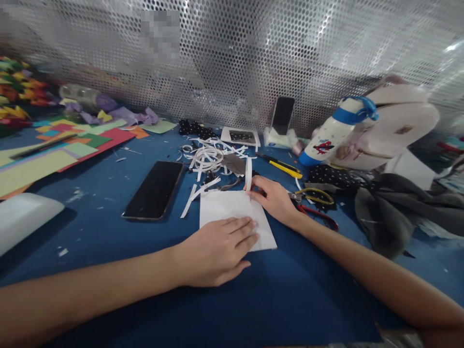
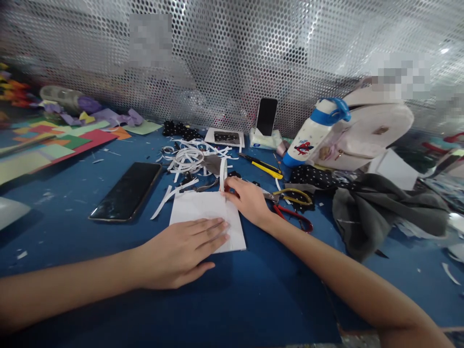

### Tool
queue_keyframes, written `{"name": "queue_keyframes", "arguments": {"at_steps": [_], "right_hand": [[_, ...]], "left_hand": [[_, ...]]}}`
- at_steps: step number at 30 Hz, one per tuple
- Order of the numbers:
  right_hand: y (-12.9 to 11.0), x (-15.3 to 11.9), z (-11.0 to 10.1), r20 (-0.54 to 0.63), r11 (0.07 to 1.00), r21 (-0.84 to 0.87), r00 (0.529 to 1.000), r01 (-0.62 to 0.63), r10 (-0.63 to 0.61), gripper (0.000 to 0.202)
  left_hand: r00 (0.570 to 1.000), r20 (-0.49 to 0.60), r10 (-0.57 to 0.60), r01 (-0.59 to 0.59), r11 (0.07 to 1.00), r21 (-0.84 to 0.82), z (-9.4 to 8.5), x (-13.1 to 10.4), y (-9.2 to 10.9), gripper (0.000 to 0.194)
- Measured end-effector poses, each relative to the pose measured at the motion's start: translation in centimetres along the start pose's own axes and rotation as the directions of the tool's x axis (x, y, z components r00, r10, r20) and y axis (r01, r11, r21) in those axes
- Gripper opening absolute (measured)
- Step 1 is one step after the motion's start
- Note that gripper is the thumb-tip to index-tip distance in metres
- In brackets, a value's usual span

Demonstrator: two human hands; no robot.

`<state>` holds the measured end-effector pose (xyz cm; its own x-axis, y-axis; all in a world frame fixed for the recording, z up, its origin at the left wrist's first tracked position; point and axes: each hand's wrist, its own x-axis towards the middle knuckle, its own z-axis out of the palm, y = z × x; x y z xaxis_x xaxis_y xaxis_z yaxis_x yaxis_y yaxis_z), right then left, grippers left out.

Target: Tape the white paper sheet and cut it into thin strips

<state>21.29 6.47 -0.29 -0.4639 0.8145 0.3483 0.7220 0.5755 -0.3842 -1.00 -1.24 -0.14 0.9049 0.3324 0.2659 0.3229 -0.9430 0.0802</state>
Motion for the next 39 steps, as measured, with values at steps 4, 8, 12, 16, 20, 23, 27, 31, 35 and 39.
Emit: {"name": "queue_keyframes", "arguments": {"at_steps": [4,8,12,16,20,23,27,31,35,39], "right_hand": [[-0.14,0.14,0.02,0.013,1.0,-0.015,1.0,0.003,-0.003,0.005],[-0.34,0.18,0.07,0.02,1.0,-0.026,1.0,-0.004,0.005,0.003],[-0.41,0.41,0.05,0.032,0.999,-0.039,0.999,-0.004,0.005,0.006],[-0.4,0.59,0.01,0.047,0.999,-0.039,0.999,0.012,-0.01,0.006],[-0.38,0.47,0.1,0.015,0.999,-0.032,1.0,0.005,-0.004,0.003],[-0.19,0.41,0.15,-0.009,1.0,-0.009,1.0,0.0,0.0,0.006],[0.17,0.56,0.16,-0.021,1.0,0.024,1.0,0.0,0.001,0.01],[0.24,0.81,0.14,-0.009,1.0,0.028,1.0,-0.007,0.007,0.009],[0.04,0.94,0.11,-0.008,1.0,0.016,1.0,-0.024,0.024,0.009],[-0.17,0.97,0.12,-0.007,0.999,0.006,0.999,-0.043,0.043,0.01]], "left_hand": [[1.0,-0.008,0.004,-0.004,1.0,0.015,0.07,0.0,0.0,0.046],[1.0,-0.002,0.011,-0.011,1.0,0.022,0.1,0.05,0.0,0.046],[1.0,0.014,0.006,-0.006,1.0,0.019,0.04,0.05,0.02,0.046],[1.0,0.025,0.008,-0.009,1.0,0.023,0.04,0.02,0.06,0.047],[1.0,0.021,0.014,-0.015,0.999,0.031,0.02,0.04,0.06,0.047],[0.999,0.027,0.017,-0.018,0.999,0.03,-0.05,0.08,0.03,0.047],[0.999,0.043,0.008,-0.009,1.0,0.019,-0.08,0.12,-0.04,0.047],[0.998,0.065,0.01,-0.011,1.0,0.015,-0.06,0.18,-0.02,0.048],[0.998,0.061,0.013,-0.014,1.0,0.01,-0.14,0.19,0.06,0.048],[0.998,0.054,0.011,-0.011,1.0,0.006,-0.14,0.09,0.0,0.048]]}}
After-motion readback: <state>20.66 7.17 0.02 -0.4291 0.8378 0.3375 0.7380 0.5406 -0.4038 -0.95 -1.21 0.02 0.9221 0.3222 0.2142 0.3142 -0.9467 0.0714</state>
